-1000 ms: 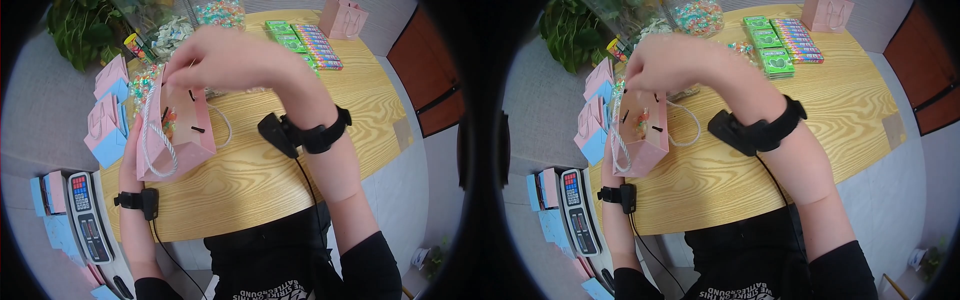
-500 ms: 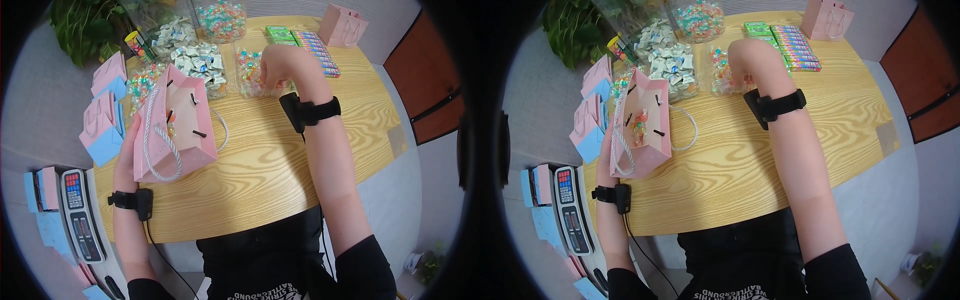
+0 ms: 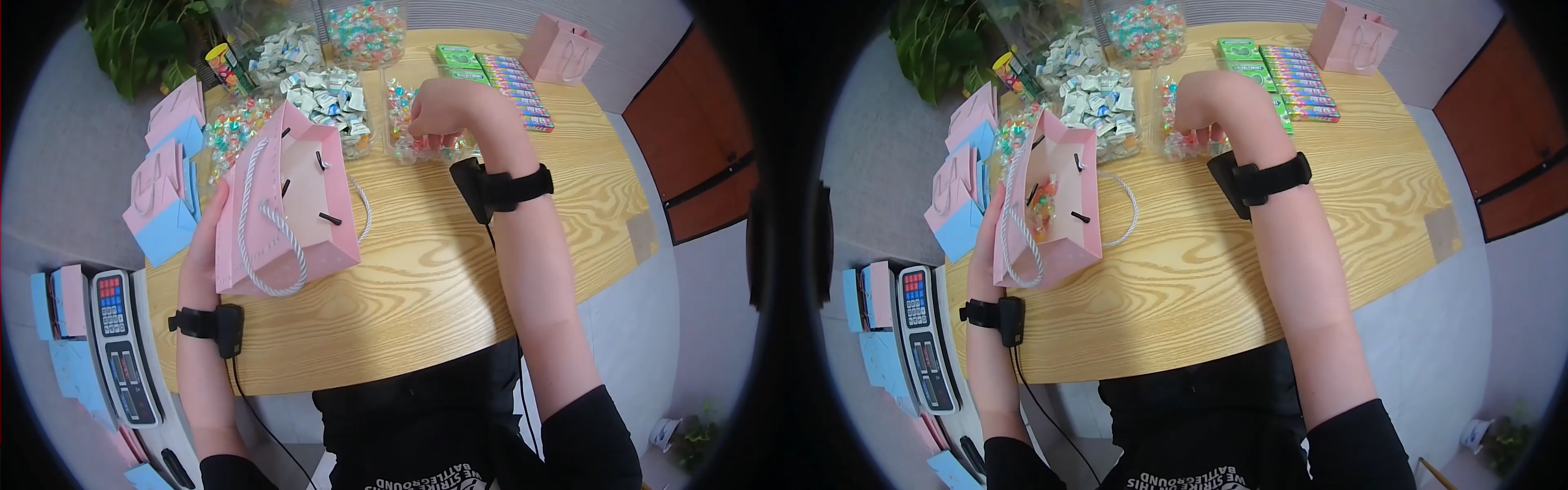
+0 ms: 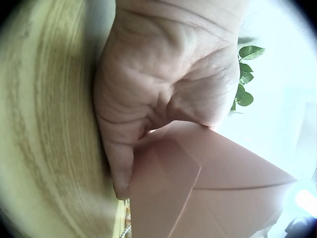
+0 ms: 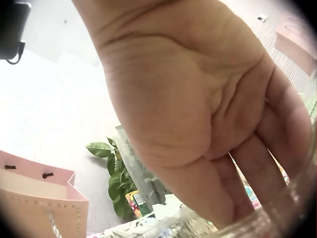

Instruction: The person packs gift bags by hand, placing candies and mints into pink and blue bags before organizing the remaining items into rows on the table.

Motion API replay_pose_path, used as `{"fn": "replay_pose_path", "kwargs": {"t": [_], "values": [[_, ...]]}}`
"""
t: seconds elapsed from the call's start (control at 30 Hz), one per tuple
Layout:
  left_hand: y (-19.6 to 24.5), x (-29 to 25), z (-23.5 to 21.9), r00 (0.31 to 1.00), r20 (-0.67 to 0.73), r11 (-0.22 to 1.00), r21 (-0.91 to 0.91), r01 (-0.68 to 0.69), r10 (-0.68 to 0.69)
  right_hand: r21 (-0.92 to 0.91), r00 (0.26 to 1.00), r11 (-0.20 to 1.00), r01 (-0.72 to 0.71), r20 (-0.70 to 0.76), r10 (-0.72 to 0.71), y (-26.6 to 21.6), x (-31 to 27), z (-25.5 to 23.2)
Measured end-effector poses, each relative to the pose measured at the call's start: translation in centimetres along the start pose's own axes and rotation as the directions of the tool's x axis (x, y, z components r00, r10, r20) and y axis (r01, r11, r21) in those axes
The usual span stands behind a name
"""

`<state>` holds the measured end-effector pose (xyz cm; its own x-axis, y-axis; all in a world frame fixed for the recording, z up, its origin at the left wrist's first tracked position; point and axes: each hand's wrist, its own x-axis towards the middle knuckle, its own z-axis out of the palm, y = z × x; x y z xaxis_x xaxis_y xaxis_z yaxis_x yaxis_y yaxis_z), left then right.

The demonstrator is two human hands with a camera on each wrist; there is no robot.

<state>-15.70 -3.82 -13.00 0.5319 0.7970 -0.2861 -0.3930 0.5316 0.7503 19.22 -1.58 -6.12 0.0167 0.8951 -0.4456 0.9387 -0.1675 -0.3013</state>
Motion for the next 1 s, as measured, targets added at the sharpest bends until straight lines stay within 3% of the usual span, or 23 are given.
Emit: {"fn": "replay_pose_path", "kwargs": {"t": [0.07,0.13,0.17,0.23,0.33,0.43,1.0], "values": [[0.0,-0.2,0.6,1.000,-0.020,1.000,0.012,-0.003,0.003,0.001,1.000,1.000,0.021,0.016,-0.021,0.3,1.0,0.4],[-0.1,-0.2,1.3,0.995,-0.094,1.000,0.004,-0.017,0.017,-0.146,0.990,0.989,0.025,-0.137,-0.045,0.3,1.4,0.5],[-0.1,-0.2,1.3,0.995,-0.095,1.000,0.003,-0.018,0.018,-0.147,0.990,0.989,0.025,-0.137,-0.046,0.4,1.3,0.4],[-0.2,-0.2,1.2,0.996,-0.089,1.000,0.001,-0.025,0.025,-0.060,0.952,0.992,0.112,-0.281,-0.124,0.8,0.8,0.2],[-0.2,-0.2,1.2,0.997,-0.074,1.000,0.004,-0.026,0.026,-0.085,0.932,0.989,0.123,-0.333,-0.145,0.9,0.3,0.5],[0.0,-0.2,1.0,0.999,-0.047,1.000,-0.010,-0.020,0.019,-0.087,0.972,0.992,0.086,-0.210,-0.103,0.6,-0.7,0.5],[0.0,-0.4,1.5,0.997,-0.076,1.000,0.008,-0.014,0.015,-0.184,0.981,0.982,0.039,-0.181,-0.073,0.4,1.6,2.2]]}}
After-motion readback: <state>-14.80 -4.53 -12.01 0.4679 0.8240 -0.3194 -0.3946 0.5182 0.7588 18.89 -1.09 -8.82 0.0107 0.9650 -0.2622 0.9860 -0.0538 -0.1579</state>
